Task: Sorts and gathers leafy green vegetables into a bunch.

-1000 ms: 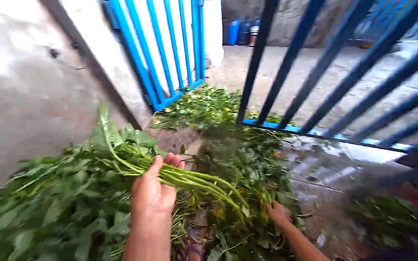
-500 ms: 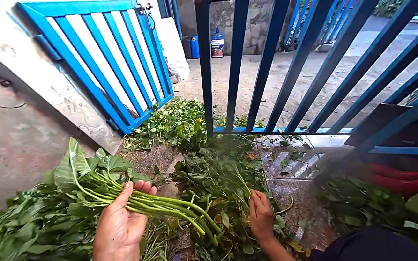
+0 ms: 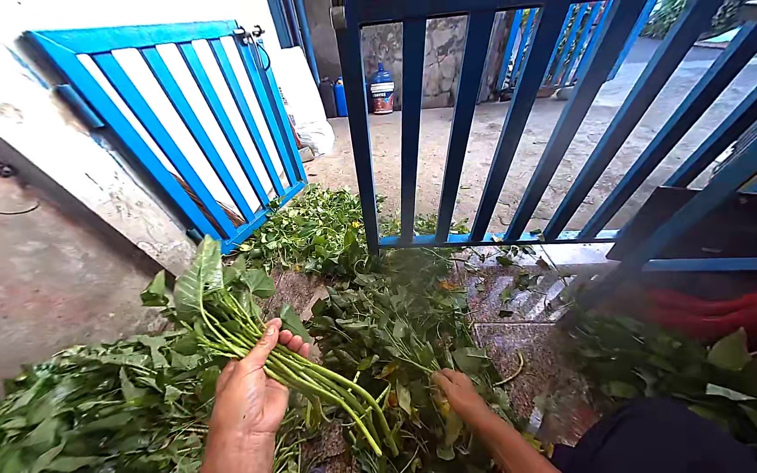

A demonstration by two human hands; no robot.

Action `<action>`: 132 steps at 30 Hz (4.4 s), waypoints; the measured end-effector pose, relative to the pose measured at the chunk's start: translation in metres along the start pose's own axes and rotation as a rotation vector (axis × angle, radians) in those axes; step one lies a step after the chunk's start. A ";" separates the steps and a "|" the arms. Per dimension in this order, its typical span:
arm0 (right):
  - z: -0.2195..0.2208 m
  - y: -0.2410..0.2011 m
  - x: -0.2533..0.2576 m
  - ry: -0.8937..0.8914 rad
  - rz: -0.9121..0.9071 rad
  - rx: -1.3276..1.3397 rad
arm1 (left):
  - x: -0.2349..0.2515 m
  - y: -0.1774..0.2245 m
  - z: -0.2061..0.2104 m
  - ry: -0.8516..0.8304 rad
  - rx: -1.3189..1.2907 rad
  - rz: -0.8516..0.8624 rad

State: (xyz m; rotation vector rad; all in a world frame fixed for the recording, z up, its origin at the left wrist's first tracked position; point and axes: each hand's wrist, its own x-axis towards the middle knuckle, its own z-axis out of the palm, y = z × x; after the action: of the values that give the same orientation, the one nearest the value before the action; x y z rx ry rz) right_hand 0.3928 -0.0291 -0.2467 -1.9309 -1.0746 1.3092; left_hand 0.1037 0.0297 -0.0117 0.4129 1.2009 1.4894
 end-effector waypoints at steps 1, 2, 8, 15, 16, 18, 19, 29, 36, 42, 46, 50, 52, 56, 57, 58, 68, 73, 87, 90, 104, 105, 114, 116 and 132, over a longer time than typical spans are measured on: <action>0.004 -0.002 -0.004 0.028 -0.016 0.201 | -0.001 -0.002 0.001 -0.007 0.013 -0.012; 0.007 -0.009 -0.011 0.061 -0.034 0.372 | -0.002 -0.004 0.001 -0.015 0.023 -0.027; 0.008 -0.048 -0.051 -0.089 -0.136 0.739 | -0.008 -0.019 0.005 -0.047 0.079 -0.093; 0.022 -0.071 -0.072 -0.132 -0.463 0.634 | -0.018 -0.043 0.011 -0.072 0.163 -0.139; 0.026 -0.070 -0.069 -0.138 -0.421 0.642 | -0.018 -0.045 0.012 -0.072 0.167 -0.145; 0.033 -0.068 -0.058 -0.200 -0.035 0.762 | -0.018 -0.046 0.012 -0.063 0.163 -0.144; 0.035 -0.068 -0.052 -0.236 0.240 0.854 | -0.018 -0.046 0.012 -0.060 0.163 -0.142; 0.029 -0.106 -0.087 -0.314 -0.602 0.613 | -0.013 -0.028 0.011 -0.011 0.125 -0.090; 0.042 -0.094 -0.085 -0.083 -0.784 0.315 | -0.018 -0.031 0.008 -0.108 0.129 -0.088; 0.049 -0.097 -0.092 -0.093 -0.866 0.213 | -0.022 -0.043 0.008 -0.196 0.190 -0.135; 0.044 -0.106 -0.101 -0.245 -0.913 0.279 | -0.022 -0.048 0.007 -0.286 0.186 -0.151; 0.034 -0.112 -0.106 -0.395 -0.851 0.326 | -0.022 -0.045 0.009 -0.261 0.176 -0.150; 0.031 -0.117 -0.107 -0.460 -0.753 0.352 | -0.021 -0.045 0.008 -0.249 0.187 -0.156; 0.034 -0.136 -0.112 -0.509 -0.354 0.579 | -0.022 -0.046 0.009 -0.265 0.223 -0.163; 0.036 -0.141 -0.113 -0.490 -0.267 0.677 | -0.023 -0.046 0.009 -0.274 0.228 -0.158; 0.039 -0.144 -0.113 -0.455 -0.196 0.771 | -0.023 -0.045 0.009 -0.281 0.229 -0.153; 0.063 -0.095 -0.114 0.226 -1.101 -0.016 | -0.009 -0.029 0.003 -0.068 0.136 -0.009; 0.038 -0.029 -0.120 -0.093 -0.751 -0.719 | 0.003 -0.011 -0.010 0.013 0.143 0.138; 0.067 -0.117 -0.109 0.315 -1.063 -0.401 | -0.011 -0.031 0.003 -0.089 0.180 0.091; 0.068 -0.075 -0.103 0.450 -1.163 -0.453 | 0.000 -0.009 -0.012 -0.003 0.166 0.238; 0.006 -0.074 -0.004 0.218 0.094 0.716 | 0.004 -0.018 -0.006 0.118 0.022 0.555; -0.005 -0.051 0.006 0.128 0.054 0.348 | 0.007 -0.009 -0.010 0.139 0.007 0.556; 0.009 0.008 0.050 0.018 0.327 -0.583 | 0.010 -0.004 -0.018 0.066 0.048 0.120; 0.017 0.000 0.036 0.140 0.200 -0.578 | 0.010 -0.004 -0.018 0.021 0.047 0.075; 0.058 -0.068 -0.065 0.261 -0.471 0.253 | -0.008 -0.036 0.003 -0.026 0.171 -0.062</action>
State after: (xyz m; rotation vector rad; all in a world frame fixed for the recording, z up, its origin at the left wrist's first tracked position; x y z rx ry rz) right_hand 0.3050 -0.0490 -0.1825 -1.4926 -1.0854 0.8589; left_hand 0.1279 0.0192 -0.0380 0.5038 1.3135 1.3302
